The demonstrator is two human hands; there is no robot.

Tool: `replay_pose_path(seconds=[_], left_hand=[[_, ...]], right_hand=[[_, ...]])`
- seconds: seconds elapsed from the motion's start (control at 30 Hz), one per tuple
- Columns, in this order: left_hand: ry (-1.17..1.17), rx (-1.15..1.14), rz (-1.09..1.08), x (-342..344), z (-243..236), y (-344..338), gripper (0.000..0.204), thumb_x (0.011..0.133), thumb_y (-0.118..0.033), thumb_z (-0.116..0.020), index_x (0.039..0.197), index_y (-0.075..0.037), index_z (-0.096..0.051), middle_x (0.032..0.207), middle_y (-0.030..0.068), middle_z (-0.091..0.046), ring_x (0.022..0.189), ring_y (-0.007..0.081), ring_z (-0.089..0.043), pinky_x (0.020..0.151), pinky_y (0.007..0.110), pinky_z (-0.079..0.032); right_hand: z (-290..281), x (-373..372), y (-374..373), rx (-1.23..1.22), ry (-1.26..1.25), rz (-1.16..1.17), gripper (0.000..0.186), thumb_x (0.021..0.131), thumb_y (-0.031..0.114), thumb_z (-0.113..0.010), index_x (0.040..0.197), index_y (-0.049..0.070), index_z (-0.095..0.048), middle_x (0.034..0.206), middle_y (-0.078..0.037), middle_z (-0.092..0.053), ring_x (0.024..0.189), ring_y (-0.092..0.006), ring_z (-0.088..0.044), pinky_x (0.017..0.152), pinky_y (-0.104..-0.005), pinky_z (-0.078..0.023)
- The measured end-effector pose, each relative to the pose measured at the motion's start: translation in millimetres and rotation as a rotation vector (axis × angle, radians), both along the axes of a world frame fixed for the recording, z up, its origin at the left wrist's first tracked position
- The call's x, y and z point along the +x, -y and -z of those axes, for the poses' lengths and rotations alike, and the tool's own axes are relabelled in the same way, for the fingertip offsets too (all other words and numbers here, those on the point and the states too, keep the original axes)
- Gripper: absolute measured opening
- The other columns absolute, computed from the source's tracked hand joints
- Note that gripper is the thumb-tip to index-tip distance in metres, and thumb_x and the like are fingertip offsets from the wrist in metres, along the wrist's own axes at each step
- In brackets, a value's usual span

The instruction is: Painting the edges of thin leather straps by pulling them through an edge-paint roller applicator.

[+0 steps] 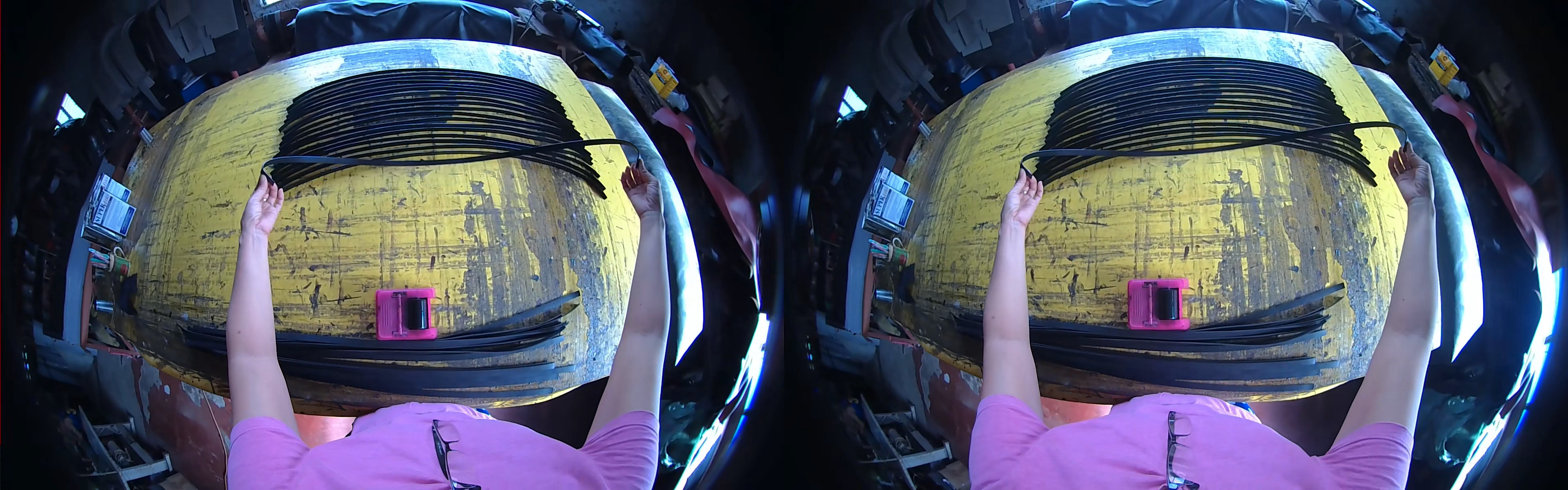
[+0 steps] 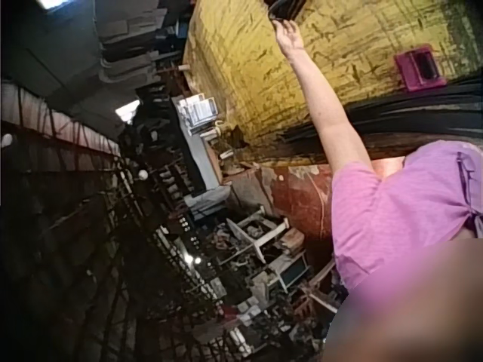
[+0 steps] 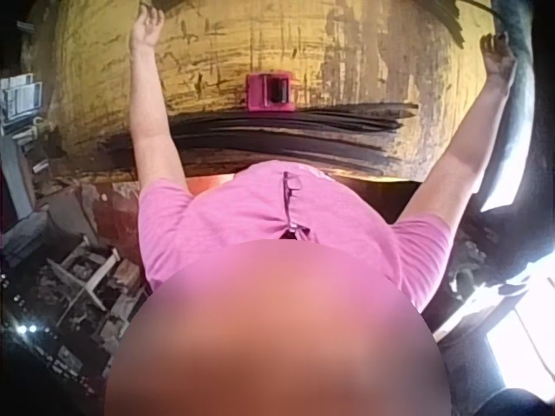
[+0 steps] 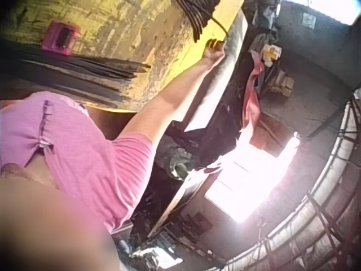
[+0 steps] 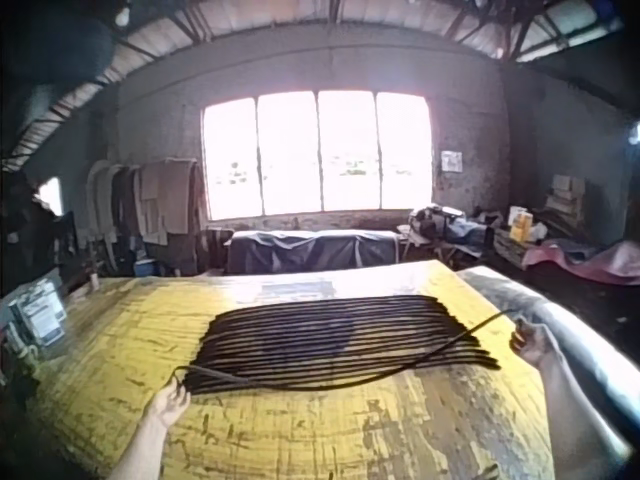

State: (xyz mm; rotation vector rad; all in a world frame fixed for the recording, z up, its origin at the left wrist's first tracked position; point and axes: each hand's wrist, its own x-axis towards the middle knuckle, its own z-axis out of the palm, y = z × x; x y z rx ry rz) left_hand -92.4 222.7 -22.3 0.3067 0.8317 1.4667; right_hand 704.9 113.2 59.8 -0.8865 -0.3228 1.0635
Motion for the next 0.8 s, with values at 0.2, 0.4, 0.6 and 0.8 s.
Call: replay_pose_path(seconds=[0.2,0.4,0.6,0.8], left_hand=[[-0.083,-0.086,0.225,-3,23,33,0.010,0.081,-0.014,-0.067,0.090,-0.010,-0.062,0.085,0.0017,-0.061,0.084,0.0138,-0.059,0.087,0.034,-0.046],[-0.387,-0.181,0.247,-19,51,53,0.020,0.088,-0.013,-0.058,0.106,-0.005,-0.059,0.092,0.0076,-0.065,0.087,0.0177,-0.063,0.083,0.034,-0.050],[-0.765,-0.147,-0.037,-27,51,42,0.029,0.093,-0.013,-0.048,0.118,0.000,-0.052,0.095,0.0100,-0.064,0.076,0.0153,-0.065,0.072,0.030,-0.050],[-1.446,0.061,-0.267,-32,76,45,0.068,0.068,-0.025,-0.076,0.124,-0.002,-0.047,0.095,0.0120,-0.062,0.086,0.0215,-0.059,0.077,0.034,-0.048]], right_hand=[[68,2,29,-0.165,0.145,-0.156,0.021,0.082,0.016,-0.056,0.101,0.009,-0.062,0.090,-0.003,-0.061,0.089,-0.0188,-0.056,0.084,-0.0341,-0.047],[142,-11,53,-0.657,0.751,0.119,0.021,0.078,0.021,-0.067,0.089,0.004,-0.064,0.066,-0.002,-0.053,0.053,-0.0105,-0.049,0.043,-0.0237,-0.039],[152,-72,46,-0.496,1.516,0.539,0.015,0.080,0.014,-0.063,0.088,0.002,-0.066,0.065,-0.007,-0.055,0.059,-0.0159,-0.053,0.055,-0.0304,-0.044],[107,-228,27,-0.051,1.770,-0.091,0.019,0.078,0.005,-0.061,0.097,0.005,-0.063,0.098,-0.011,-0.057,0.095,-0.0258,-0.054,0.083,-0.0344,-0.043]])
